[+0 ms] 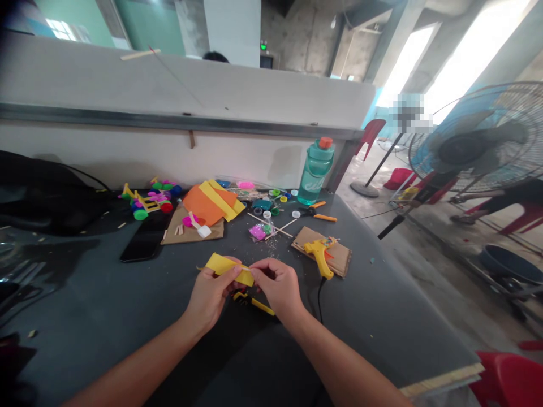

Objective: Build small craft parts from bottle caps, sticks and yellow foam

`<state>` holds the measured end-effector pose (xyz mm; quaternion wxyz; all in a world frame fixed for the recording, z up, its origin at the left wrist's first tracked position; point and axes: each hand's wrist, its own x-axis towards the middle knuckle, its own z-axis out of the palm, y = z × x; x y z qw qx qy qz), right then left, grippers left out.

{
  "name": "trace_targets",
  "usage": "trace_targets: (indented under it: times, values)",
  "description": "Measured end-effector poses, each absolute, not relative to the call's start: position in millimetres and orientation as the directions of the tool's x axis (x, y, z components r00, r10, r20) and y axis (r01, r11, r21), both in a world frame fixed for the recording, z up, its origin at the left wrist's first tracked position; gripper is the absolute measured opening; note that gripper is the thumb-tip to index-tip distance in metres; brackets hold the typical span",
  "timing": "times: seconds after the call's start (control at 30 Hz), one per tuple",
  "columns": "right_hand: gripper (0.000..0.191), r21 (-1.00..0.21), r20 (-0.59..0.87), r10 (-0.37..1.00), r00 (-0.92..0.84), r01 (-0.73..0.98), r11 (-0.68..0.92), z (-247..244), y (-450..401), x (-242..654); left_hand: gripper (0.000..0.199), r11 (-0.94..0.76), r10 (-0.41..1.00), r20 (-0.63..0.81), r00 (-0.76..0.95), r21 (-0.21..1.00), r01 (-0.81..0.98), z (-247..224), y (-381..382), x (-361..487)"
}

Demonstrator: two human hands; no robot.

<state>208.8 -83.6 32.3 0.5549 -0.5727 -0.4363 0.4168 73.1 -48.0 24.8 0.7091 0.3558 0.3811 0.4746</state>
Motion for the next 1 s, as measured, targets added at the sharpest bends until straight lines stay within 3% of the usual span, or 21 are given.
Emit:
trace_targets:
  times: [0.43, 0.6, 0.8, 0.9, 1.0]
  values:
    - [0.007, -1.000, 0.010, 0.962, 0.271, -0.005, 0.012, 32.3, -84.5, 208.1, 0.024, 0.262, 0.945, -0.147, 0.291, 0.874, -0.409, 20.9, -49.1, 73.4]
    - [0.019, -0.995, -0.017, 0.987, 0.160, -0.097, -0.002, 33.4, -83.9, 208.0, 0.022, 0.255, 0.945, -0.145, 0.294, 0.888, -0.384, 21.8, -47.6, 72.3]
    - [0.016, -0.999, -0.018, 0.965, 0.262, 0.037, -0.028, 33.5, -85.2, 209.1, 0.025, 0.289, 0.936, -0.177, 0.305, 0.881, -0.374, 24.6, -50.0, 73.1]
    - [0.017, -0.996, -0.017, 0.951, 0.309, 0.076, -0.043, 33.2, -82.8, 214.3, 0.033, 0.281, 0.956, -0.210, 0.206, 0.860, -0.427, 23.6, -38.7, 68.7]
    - [0.016, -0.987, 0.000, 0.942, 0.334, 0.153, -0.055, 33.0, -78.5, 222.5, 0.042, 0.113, 0.987, -0.153, -0.053, 0.887, -0.447, 23.9, -17.0, 55.9]
